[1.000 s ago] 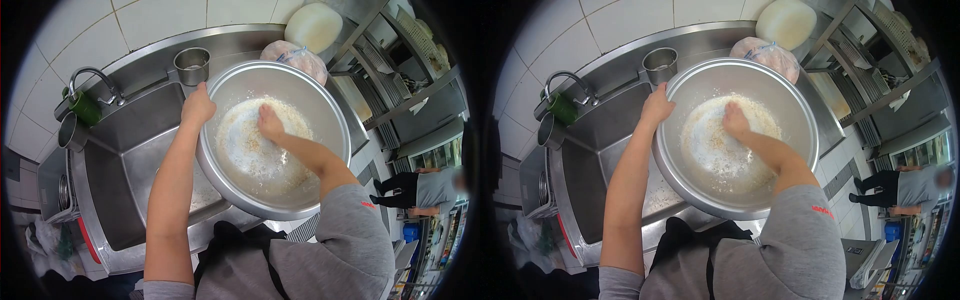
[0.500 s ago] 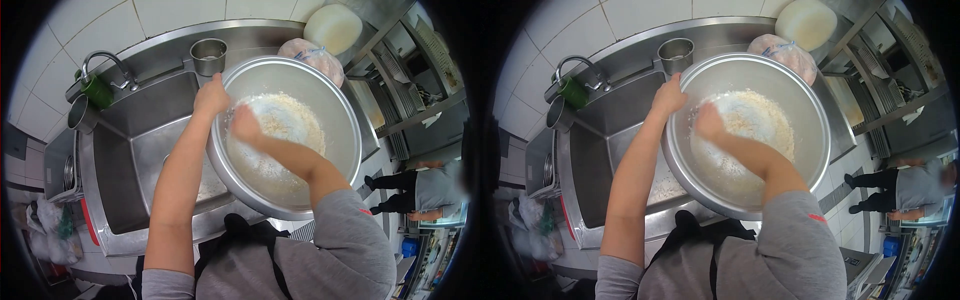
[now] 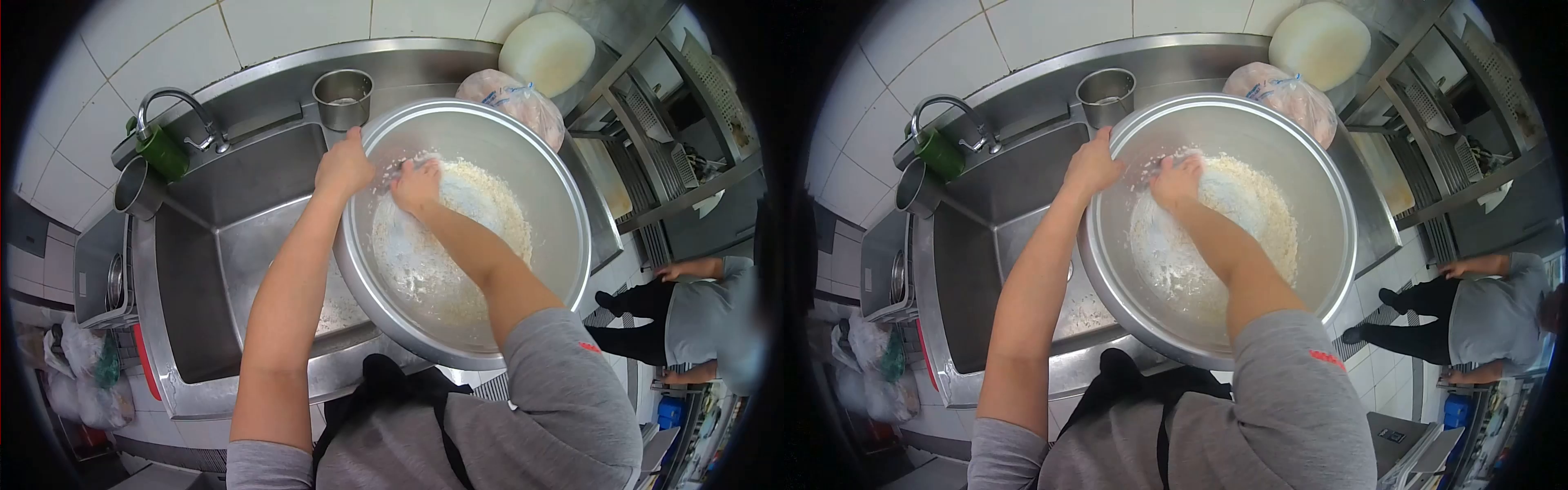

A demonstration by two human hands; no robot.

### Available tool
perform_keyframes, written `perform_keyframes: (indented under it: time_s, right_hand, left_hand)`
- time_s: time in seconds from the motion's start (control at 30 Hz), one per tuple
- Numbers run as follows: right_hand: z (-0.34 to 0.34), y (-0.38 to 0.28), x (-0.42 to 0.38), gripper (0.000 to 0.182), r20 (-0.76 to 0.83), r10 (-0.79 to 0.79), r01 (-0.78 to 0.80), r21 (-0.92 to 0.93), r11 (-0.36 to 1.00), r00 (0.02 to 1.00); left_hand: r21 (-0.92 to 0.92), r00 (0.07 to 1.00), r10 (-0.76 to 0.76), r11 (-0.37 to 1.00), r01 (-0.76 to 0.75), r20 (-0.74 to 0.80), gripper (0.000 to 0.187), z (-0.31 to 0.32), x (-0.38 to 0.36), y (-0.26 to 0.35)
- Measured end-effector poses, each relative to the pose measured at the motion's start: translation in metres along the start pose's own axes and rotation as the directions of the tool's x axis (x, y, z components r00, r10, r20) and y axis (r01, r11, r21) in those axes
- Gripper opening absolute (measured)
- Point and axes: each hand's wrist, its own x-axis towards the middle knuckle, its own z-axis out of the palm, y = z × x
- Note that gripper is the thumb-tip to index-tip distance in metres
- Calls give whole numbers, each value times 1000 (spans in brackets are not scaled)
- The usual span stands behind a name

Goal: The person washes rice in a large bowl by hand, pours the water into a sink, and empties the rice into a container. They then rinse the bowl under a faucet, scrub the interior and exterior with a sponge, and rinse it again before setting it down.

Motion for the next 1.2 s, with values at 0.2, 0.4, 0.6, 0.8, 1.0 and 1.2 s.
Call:
perform_keyframes:
  time_s: [0.2, 0.4, 0.6, 0.8, 1.0, 1.2]
  right_hand:
    - [-27, -26, -25, 38, 206, -211, 200, 70, 977, 956]
    - [-28, -16, -116, 29, 20, -706, 638, 410, 652, 708]
    - [-1, 9, -13, 35, -215, -90, 120, 134, 984, 973]
    - [-38, 32, 8, 44, 124, 2, -28, 209, 977, 992]
    - [-29, 61, 29, 45, 177, 13, -76, 356, 931, 984]
    - [-42, -3, -2, 27, 366, -191, 64, 333, 941, 911]
  left_hand:
    - [-23, 1000, -1, 1000, 1, -6, 50, 1, -2, -1]
    - [-57, 999, -3, 998, 1, -34, 45, 2, -2, -4]
    - [-52, 999, 28, 998, -30, -47, 45, 1, -1, -4]
    - [-101, 999, -5, 995, 0, -47, 44, 1, 1, -7]
    - [-146, 999, -49, 988, 52, 24, 42, -5, -2, -1]
    - [-178, 997, -33, 983, 45, 65, 40, -4, -4, -3]
